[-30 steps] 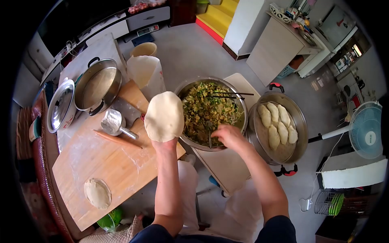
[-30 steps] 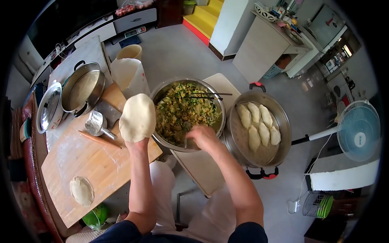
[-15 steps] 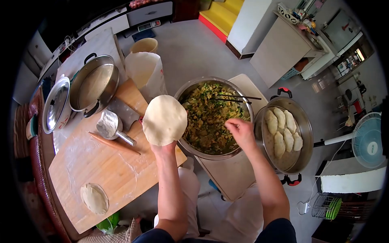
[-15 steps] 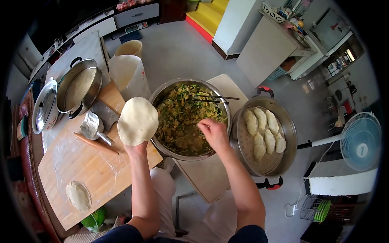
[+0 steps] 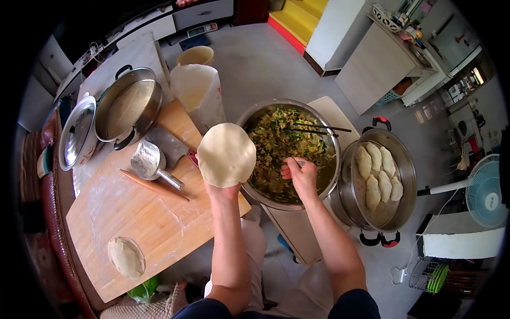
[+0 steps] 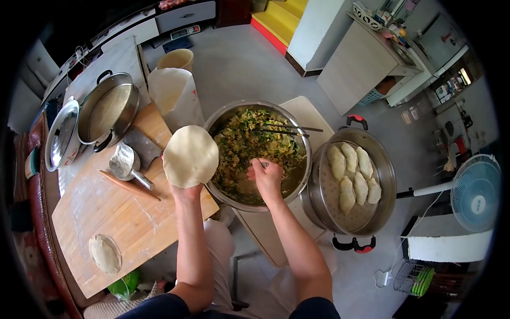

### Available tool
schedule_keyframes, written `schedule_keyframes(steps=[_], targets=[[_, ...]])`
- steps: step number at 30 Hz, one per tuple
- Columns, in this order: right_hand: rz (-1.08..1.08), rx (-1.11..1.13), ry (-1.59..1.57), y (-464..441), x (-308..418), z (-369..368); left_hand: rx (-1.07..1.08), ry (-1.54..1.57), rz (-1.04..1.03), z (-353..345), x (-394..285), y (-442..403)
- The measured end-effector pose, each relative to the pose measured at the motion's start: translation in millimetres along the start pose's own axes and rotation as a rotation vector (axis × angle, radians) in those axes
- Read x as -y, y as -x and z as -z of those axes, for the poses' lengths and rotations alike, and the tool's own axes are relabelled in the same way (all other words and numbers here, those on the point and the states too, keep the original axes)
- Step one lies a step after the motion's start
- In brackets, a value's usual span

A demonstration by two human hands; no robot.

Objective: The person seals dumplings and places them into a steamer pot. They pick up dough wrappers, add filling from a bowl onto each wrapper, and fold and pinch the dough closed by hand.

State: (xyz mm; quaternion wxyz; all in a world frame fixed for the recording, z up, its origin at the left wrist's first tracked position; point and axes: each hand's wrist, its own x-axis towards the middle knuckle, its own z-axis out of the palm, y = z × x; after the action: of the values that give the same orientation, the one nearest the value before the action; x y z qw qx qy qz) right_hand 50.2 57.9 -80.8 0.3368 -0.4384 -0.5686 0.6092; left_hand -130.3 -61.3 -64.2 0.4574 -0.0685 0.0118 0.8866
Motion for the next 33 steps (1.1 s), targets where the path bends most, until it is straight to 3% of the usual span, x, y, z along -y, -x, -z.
schedule_keyframes(steps=[3, 20, 26, 29, 33], targets=[[-0.071, -0.021, -0.195, -5, -3, 9, 0.006, 0.004, 0.005, 3, -2, -2], [-0.368, 0.054, -0.507, -14, -18, 12, -0.052, -0.051, -0.083, -4, -2, 1], [-0.251, 0.063, -0.555, -15, -7, 25, -0.058, -0.089, -0.104, -7, 2, 0], [-0.166, 0.063, -0.53, -17, 10, 31, 0.039, -0.117, -0.069, -2, 5, -2], [-0.086, 0.088, -0.52, -19, 40, 39, -0.03, -0.199, -0.031, -7, 26, -6]])
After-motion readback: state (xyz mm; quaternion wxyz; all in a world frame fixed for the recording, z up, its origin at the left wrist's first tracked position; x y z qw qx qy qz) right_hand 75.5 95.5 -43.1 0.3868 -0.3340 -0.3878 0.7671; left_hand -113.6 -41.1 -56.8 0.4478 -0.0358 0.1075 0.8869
